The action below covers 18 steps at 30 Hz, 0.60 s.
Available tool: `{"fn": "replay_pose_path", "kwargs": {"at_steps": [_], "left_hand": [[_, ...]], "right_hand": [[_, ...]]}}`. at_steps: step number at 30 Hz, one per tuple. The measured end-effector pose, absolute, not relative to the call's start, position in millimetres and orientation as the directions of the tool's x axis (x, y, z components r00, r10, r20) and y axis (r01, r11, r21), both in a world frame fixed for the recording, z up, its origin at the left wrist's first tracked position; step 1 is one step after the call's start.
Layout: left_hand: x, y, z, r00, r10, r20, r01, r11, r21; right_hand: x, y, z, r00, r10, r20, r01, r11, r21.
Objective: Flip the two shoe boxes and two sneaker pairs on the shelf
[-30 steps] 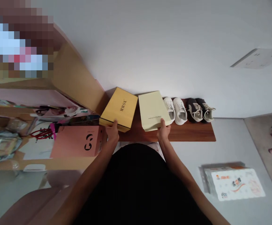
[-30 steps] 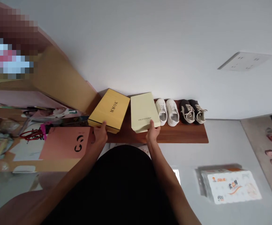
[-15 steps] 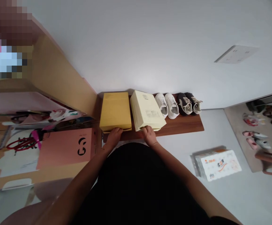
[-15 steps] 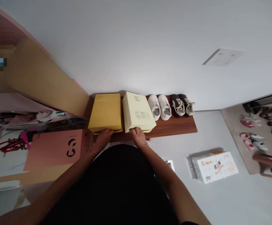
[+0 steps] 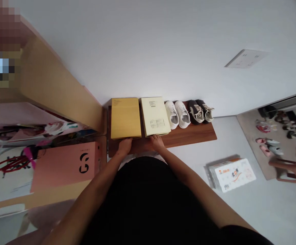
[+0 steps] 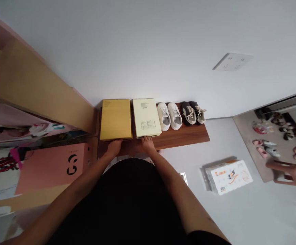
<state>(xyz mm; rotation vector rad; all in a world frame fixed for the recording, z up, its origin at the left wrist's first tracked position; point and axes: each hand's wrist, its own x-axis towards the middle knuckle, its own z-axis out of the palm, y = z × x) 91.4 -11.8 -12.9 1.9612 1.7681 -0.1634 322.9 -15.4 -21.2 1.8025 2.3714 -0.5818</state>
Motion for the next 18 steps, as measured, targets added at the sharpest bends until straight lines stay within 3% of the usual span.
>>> {"fn": "replay_pose_path", "kwargs": {"at_steps": [5, 9, 13, 18], "left_hand": [[108, -20, 0, 0.112, 0.919, -0.378, 0.978, -0.035, 0.204], [127, -15, 14, 0.203, 0.942, -0.267, 0.925, -0.095, 0.368], [163, 1, 28, 0.150, 0.982, -0.119, 0.852, -0.068, 0.520], [277, 25, 37, 0.382, 0.913, -0.142, 0.642, -0.151, 0.752]], "right_hand": [[351, -40, -19, -0.184, 0.965, -0.187, 0.928, 0.108, -0.357], [399, -54, -14, 0.026, 0.998, -0.057, 0.871, -0.050, -0.488], [454, -49, -11, 0.237, 0.971, 0.040, 0.793, -0.170, -0.585], [512, 9, -11, 0.275, 0.960, -0.043, 0.790, -0.252, -0.559]]}}
